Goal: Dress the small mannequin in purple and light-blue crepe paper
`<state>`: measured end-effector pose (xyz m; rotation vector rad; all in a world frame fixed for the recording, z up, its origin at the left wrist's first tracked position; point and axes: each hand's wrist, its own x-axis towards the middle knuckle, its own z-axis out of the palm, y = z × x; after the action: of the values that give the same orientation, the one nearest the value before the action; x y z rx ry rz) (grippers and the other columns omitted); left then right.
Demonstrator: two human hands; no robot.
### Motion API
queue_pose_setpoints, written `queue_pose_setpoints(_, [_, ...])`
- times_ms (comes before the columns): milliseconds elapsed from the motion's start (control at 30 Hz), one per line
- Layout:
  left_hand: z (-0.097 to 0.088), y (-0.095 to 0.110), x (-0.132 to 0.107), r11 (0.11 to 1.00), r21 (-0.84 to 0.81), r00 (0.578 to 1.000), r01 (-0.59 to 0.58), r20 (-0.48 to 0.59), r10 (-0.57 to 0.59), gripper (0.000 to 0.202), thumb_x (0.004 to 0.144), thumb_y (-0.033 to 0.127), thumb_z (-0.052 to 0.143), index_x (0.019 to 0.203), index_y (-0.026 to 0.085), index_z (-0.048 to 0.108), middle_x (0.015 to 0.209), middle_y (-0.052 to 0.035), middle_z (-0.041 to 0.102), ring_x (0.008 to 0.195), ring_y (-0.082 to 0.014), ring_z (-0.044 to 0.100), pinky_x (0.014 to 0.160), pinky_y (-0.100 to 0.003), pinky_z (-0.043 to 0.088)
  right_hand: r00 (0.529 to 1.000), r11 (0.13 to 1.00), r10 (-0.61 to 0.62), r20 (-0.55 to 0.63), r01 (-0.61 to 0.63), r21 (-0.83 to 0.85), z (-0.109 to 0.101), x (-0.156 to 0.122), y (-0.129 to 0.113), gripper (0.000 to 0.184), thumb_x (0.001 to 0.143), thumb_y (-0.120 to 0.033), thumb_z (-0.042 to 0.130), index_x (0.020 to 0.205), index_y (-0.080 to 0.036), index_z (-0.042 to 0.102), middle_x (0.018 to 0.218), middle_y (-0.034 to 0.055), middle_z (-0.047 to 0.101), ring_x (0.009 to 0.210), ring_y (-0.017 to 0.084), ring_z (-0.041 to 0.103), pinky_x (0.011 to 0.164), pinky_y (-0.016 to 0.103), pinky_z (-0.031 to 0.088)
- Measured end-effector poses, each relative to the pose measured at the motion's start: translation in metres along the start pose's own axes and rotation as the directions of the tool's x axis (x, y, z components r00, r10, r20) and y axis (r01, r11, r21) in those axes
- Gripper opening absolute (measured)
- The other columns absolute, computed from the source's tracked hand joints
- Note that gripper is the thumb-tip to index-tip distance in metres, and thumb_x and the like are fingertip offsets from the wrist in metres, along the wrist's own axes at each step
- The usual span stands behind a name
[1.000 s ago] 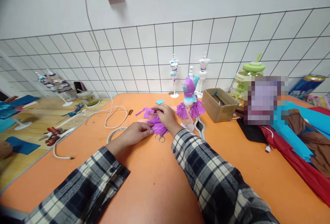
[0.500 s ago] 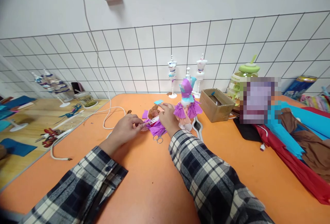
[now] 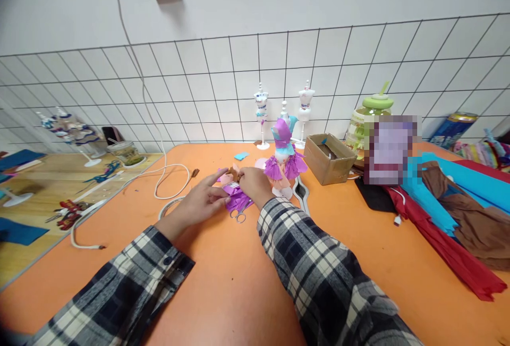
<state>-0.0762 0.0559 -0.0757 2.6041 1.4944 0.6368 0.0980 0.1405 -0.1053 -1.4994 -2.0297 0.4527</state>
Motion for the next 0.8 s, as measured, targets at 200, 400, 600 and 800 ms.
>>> queue_pose_setpoints(200, [0.009, 0.001, 0.005, 0.995, -0.057, 0.991, 0.083, 0.106, -0.076, 0.026, 0.087, 0.027, 0.052, 0.080, 0.024, 0.077, 0.130, -0.0027, 0.068, 0.105, -0.0238, 0.069, 0.089, -0.034, 0.053, 0.999, 0.999, -0.011, -0.038, 0.012, 0.049, 0.000, -0.005, -0.002, 0.027, 0.083, -0.018, 0.051, 0.089, -0.025, 0.076, 0.094, 0.0010, 0.076, 0.090, 0.017, 0.067, 0.075, 0.024, 0.046])
queue_pose_setpoints(400, [0.008, -0.002, 0.007, 0.997, -0.028, 0.992, 0.076, 0.102, -0.073, 0.028, 0.089, 0.027, 0.051, 0.080, 0.023, 0.077, 0.119, -0.0054, 0.074, 0.108, -0.0250, 0.068, 0.094, -0.035, 0.052, 0.995, 0.997, -0.013, -0.103, 0.020, 0.074, -0.004, -0.010, 0.000, 0.033, 0.090, -0.019, 0.045, 0.105, -0.026, 0.073, 0.103, -0.0003, 0.075, 0.095, 0.015, 0.067, 0.079, 0.023, 0.047])
queue_pose_setpoints(600, [0.017, -0.004, 0.007, 0.998, 0.030, 0.997, 0.063, 0.050, -0.065, 0.027, 0.089, 0.028, 0.052, 0.086, 0.022, 0.078, 0.134, -0.0079, 0.062, 0.114, -0.0263, 0.064, 0.097, -0.039, 0.051, 0.994, 0.999, -0.044, -0.096, 0.045, 0.007, -0.002, -0.011, -0.001, 0.018, 0.087, -0.034, 0.060, 0.083, -0.021, 0.072, 0.093, 0.0056, 0.073, 0.096, 0.019, 0.064, 0.082, 0.026, 0.044])
queue_pose_setpoints(800, [0.020, 0.002, 0.012, 0.984, 0.160, 0.987, 0.083, -0.146, -0.059, 0.026, 0.090, 0.032, 0.055, 0.093, 0.022, 0.079, 0.137, -0.0132, 0.050, 0.120, -0.0315, 0.054, 0.102, -0.047, 0.045, 0.998, 0.999, 0.033, -0.052, -0.034, -0.015, 0.001, -0.013, 0.003, 0.027, 0.089, -0.030, 0.056, 0.113, -0.024, 0.067, 0.096, 0.0043, 0.074, 0.085, 0.019, 0.066, 0.070, 0.027, 0.046])
